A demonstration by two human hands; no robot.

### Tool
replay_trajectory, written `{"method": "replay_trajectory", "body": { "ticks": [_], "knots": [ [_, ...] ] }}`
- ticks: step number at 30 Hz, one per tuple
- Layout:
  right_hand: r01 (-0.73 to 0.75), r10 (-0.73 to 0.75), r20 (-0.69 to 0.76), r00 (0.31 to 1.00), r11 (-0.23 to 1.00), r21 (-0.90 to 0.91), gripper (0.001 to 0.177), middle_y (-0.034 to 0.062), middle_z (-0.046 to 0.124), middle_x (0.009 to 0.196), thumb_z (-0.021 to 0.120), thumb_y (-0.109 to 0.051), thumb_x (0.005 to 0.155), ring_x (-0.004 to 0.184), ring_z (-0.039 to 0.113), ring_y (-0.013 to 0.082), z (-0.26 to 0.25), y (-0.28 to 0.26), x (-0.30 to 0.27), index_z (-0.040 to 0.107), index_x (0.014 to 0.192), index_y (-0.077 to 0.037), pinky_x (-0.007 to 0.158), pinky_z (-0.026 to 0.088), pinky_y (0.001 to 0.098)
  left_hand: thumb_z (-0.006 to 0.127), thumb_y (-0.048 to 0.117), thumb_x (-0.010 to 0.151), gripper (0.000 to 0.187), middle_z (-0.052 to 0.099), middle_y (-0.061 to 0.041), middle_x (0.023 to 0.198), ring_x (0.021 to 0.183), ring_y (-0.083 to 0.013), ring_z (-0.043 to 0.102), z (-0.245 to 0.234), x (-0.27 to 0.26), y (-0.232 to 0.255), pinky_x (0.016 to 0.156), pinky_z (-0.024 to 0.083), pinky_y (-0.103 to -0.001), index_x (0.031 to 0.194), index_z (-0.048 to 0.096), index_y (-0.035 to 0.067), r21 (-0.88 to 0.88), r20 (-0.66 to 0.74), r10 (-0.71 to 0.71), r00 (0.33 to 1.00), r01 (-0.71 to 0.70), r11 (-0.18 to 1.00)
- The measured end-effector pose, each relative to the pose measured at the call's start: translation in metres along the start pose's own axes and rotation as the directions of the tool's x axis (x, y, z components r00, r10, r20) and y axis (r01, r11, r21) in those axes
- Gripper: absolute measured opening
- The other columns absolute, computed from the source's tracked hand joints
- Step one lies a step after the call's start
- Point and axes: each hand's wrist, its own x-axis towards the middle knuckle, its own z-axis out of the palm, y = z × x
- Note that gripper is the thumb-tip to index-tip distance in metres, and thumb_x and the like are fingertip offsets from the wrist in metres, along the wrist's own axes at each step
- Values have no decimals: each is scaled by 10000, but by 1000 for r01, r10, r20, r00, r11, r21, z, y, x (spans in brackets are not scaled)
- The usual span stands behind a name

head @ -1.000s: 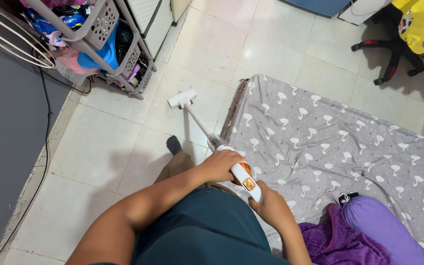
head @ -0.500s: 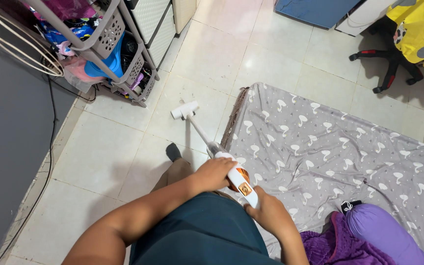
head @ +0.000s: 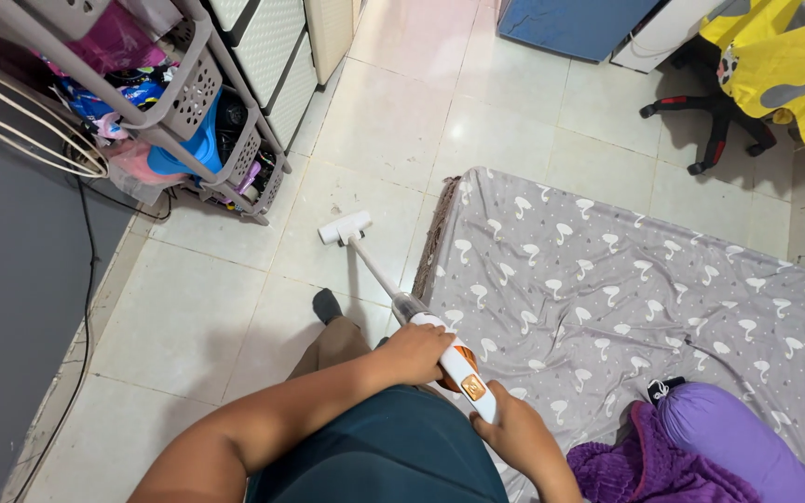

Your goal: Vacuuming the floor in a bedroom using a cordless stick vacuum, navigating around furniture and storage racks.

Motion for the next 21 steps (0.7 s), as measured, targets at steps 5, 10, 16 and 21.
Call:
{"method": "replay_trajectory", "body": {
  "ticks": [5,10,16,21],
  "knots": [
    [27,-27,0,1000,1000,-5,327,74,728,962,628,-365,920,857,687,266,8,-33,29,536,1210,-245,723,482,372,733,245,799,736,537,-218,1466,1324,-353,540,-2,-4,-36,1065,459,-499,1465,502,36,-21,-34,-87,996,86,996],
    [116,-117,-4,993,992,-46,248,49,672,825,613,-353,948,706,621,239,25,-53,65,492,1096,-194,629,444,374,668,246,835,751,399,-181,1600,1476,-302,393,5,-11,-76,1114,415,-501,1527,429,77,-114,-64,-218,974,210,971],
    [148,-148,-6,989,989,-27,240,45,677,830,620,-353,932,753,633,250,24,-72,73,509,1065,-187,657,445,372,706,346,853,790,369,-137,1628,1495,-281,364,-8,-18,-87,1099,421,-518,1546,404,117,-151,-80,-291,953,277,949],
    [102,-105,44,994,993,65,327,17,733,937,679,-357,890,868,690,184,5,-79,32,580,1180,-243,756,490,305,718,310,731,525,698,-108,1156,1087,-312,655,-29,-32,-60,833,525,-495,1199,646,84,-13,-139,-134,981,133,991]
  ]
}}
